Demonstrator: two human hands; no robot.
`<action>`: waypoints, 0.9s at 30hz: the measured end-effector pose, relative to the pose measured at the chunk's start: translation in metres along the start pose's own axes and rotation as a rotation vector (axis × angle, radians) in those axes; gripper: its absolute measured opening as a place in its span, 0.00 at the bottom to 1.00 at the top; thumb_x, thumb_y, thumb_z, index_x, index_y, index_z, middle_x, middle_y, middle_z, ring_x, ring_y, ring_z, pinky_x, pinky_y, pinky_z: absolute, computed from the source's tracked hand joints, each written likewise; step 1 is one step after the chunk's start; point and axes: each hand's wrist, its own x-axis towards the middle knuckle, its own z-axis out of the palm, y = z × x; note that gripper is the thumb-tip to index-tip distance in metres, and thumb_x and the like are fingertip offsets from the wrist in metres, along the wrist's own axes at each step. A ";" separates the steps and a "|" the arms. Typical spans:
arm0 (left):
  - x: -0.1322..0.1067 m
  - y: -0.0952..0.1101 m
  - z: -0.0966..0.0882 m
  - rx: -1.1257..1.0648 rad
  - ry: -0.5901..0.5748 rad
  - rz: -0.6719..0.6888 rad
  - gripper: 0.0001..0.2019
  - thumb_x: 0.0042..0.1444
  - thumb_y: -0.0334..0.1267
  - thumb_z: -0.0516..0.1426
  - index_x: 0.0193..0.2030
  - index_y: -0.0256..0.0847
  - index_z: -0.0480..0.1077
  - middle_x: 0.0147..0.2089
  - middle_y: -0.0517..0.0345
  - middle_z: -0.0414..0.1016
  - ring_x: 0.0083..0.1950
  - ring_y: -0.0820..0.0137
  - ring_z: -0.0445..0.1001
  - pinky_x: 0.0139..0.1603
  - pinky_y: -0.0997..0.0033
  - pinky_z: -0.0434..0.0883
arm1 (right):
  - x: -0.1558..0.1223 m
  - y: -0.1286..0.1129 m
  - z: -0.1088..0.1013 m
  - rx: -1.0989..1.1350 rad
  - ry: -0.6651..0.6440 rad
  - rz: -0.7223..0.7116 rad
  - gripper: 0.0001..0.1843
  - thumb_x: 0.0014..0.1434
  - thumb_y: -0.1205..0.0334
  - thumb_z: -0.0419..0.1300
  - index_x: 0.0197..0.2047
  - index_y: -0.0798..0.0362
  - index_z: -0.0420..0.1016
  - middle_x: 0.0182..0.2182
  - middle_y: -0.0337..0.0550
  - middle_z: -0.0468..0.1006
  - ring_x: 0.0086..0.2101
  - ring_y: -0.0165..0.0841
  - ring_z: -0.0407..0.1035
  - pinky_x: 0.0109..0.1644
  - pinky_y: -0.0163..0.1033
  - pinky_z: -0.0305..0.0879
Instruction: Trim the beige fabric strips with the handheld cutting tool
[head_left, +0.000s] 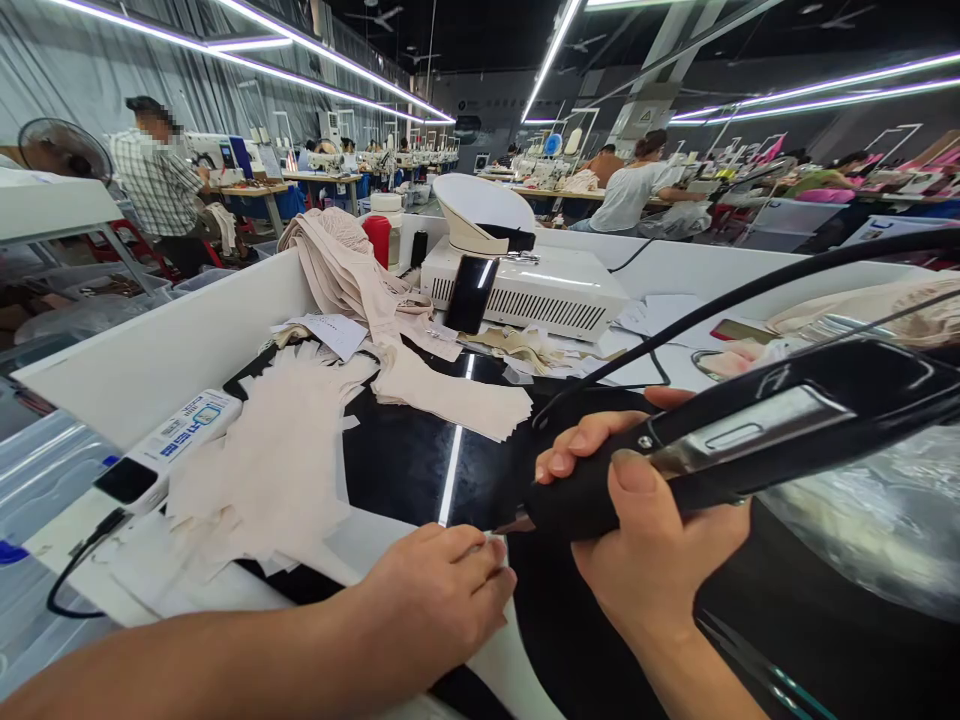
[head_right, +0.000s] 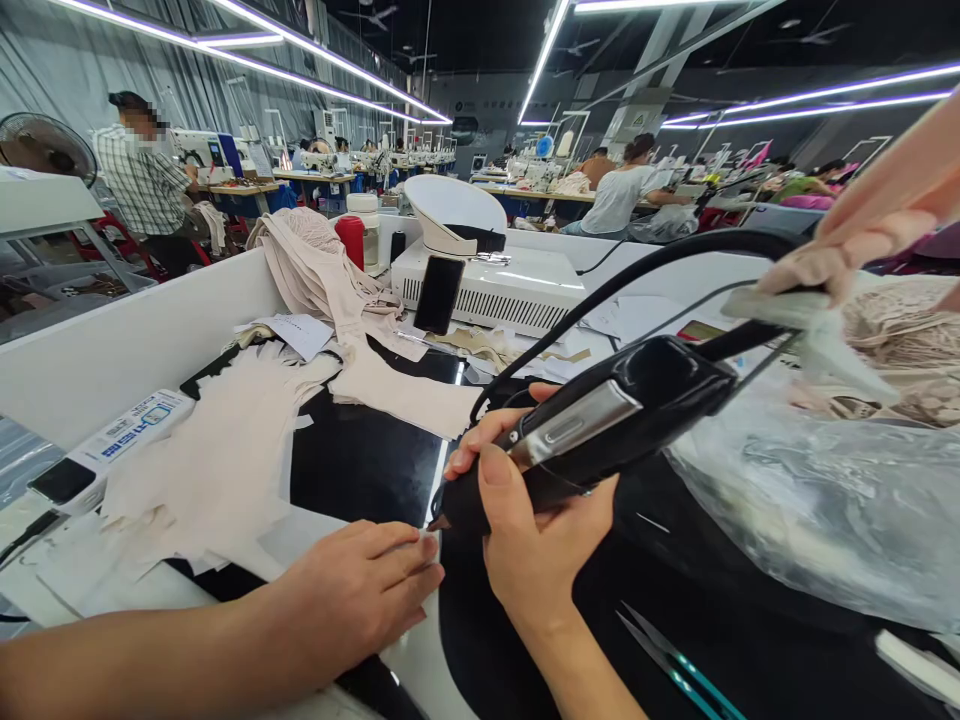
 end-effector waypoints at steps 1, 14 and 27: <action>0.000 0.000 -0.001 0.005 0.001 0.000 0.08 0.92 0.37 0.65 0.65 0.36 0.86 0.65 0.45 0.95 0.65 0.63 0.91 0.55 0.69 0.86 | -0.001 0.000 0.001 0.008 -0.005 0.006 0.28 0.68 0.42 0.91 0.59 0.38 0.84 0.33 0.30 0.82 0.24 0.35 0.73 0.26 0.41 0.76; 0.001 -0.012 -0.007 -0.050 -0.023 -0.020 0.07 0.93 0.37 0.64 0.63 0.37 0.85 0.66 0.47 0.95 0.63 0.62 0.92 0.52 0.64 0.86 | 0.003 -0.008 -0.005 0.000 0.024 0.023 0.29 0.64 0.44 0.93 0.59 0.38 0.87 0.34 0.32 0.84 0.25 0.39 0.77 0.27 0.45 0.81; 0.004 -0.021 -0.021 -0.246 0.228 0.070 0.14 0.97 0.37 0.56 0.62 0.40 0.85 0.57 0.53 0.95 0.60 0.64 0.92 0.70 0.65 0.86 | -0.012 -0.069 -0.042 -0.078 0.030 0.103 0.26 0.60 0.46 0.96 0.57 0.34 0.95 0.31 0.34 0.85 0.25 0.43 0.79 0.26 0.50 0.85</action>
